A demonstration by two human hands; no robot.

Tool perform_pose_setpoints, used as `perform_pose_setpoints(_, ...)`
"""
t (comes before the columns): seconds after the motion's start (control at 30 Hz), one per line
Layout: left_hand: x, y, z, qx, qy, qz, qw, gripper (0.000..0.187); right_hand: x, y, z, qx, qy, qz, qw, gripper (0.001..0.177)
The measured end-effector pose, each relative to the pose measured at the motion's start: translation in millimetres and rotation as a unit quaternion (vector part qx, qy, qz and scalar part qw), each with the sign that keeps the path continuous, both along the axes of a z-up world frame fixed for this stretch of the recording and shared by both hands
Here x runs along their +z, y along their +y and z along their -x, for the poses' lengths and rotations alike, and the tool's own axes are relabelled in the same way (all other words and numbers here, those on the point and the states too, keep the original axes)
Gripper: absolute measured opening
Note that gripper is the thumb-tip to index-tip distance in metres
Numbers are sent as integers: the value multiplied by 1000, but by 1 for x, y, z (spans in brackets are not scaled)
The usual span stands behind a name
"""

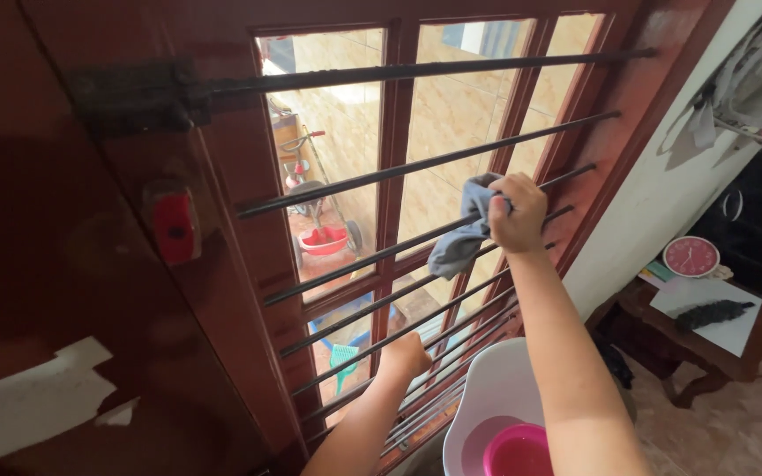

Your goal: The person wipes the horizontal metal bars of a window grille using a grey cloth. They repeatedly dip the cloth into a pink basin of water and continue wiping the bars from top to bottom.

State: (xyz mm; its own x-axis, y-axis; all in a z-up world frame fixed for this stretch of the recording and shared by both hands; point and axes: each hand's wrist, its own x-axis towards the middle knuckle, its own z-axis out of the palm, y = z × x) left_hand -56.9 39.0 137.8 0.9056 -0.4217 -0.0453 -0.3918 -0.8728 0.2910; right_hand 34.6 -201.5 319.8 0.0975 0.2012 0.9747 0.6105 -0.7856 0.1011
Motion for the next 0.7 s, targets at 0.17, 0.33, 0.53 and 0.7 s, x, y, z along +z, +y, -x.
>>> perform_pose_setpoints(0.17,11,-1,2,-26,16,-29,999,60,4,-24,-2,-50,-36,23,998,52)
perform_pose_setpoints(0.33,-9,-5,-9,-38,0,-39,999,63,8,-47,-8,-80,-49,34,995,50)
perform_pose_setpoints(0.53,-13,-7,-13,-109,-101,-110,983,27,25,-44,13,-108,-36,26,993,60)
perform_pose_setpoints(0.7,-38,-16,-24,-79,-80,-23,993,18,14,-66,-4,-154,-44,-18,987,49)
